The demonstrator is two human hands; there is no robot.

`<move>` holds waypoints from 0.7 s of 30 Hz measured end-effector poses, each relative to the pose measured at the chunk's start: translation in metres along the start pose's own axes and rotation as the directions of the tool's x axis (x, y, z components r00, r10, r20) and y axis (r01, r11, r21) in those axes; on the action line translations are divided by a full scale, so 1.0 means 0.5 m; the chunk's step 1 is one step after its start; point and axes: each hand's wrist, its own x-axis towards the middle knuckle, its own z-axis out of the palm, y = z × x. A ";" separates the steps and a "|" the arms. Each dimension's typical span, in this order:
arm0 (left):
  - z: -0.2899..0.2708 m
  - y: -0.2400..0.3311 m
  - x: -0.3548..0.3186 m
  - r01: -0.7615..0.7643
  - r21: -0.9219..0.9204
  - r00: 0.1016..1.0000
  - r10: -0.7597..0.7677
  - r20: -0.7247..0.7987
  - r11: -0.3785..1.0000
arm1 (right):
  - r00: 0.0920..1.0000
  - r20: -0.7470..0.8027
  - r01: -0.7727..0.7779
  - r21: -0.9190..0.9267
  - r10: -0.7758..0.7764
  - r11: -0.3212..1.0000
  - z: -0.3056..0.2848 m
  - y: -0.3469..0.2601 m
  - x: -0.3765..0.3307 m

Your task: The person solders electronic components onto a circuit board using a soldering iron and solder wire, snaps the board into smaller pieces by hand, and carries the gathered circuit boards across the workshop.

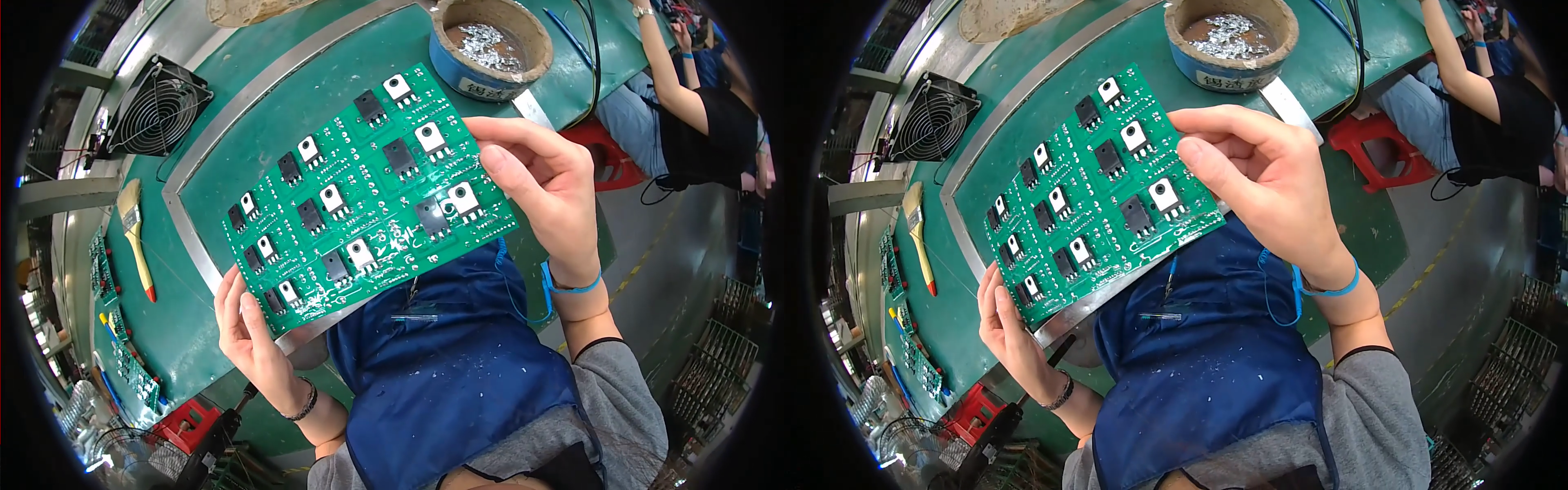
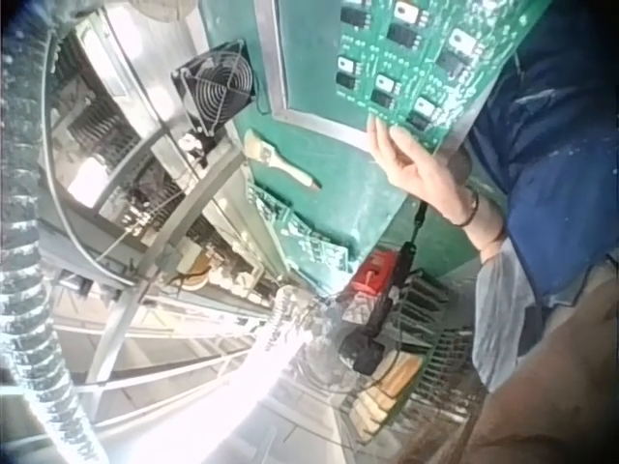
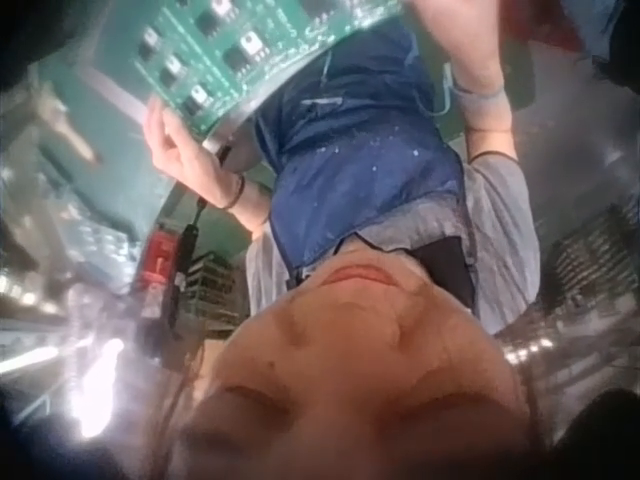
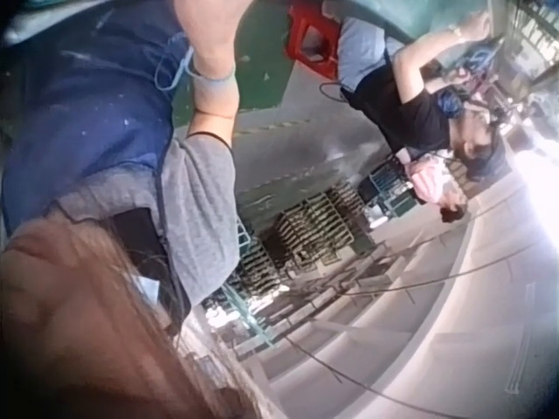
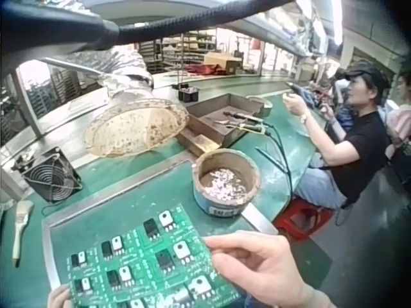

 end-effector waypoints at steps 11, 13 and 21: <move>0.002 -0.014 0.006 0.004 0.013 1.000 -0.004 0.009 1.000 | 1.000 0.000 0.008 0.031 -0.008 0.999 0.005 0.000 -0.004; 0.004 -0.016 0.008 -0.008 0.016 1.000 0.008 0.013 1.000 | 1.000 0.004 0.003 0.018 -0.003 1.000 0.003 -0.003 -0.006; 0.005 -0.034 0.009 -0.009 0.035 1.000 0.009 0.002 0.999 | 0.997 -0.014 0.081 -0.001 -0.081 0.997 0.014 -0.012 -0.017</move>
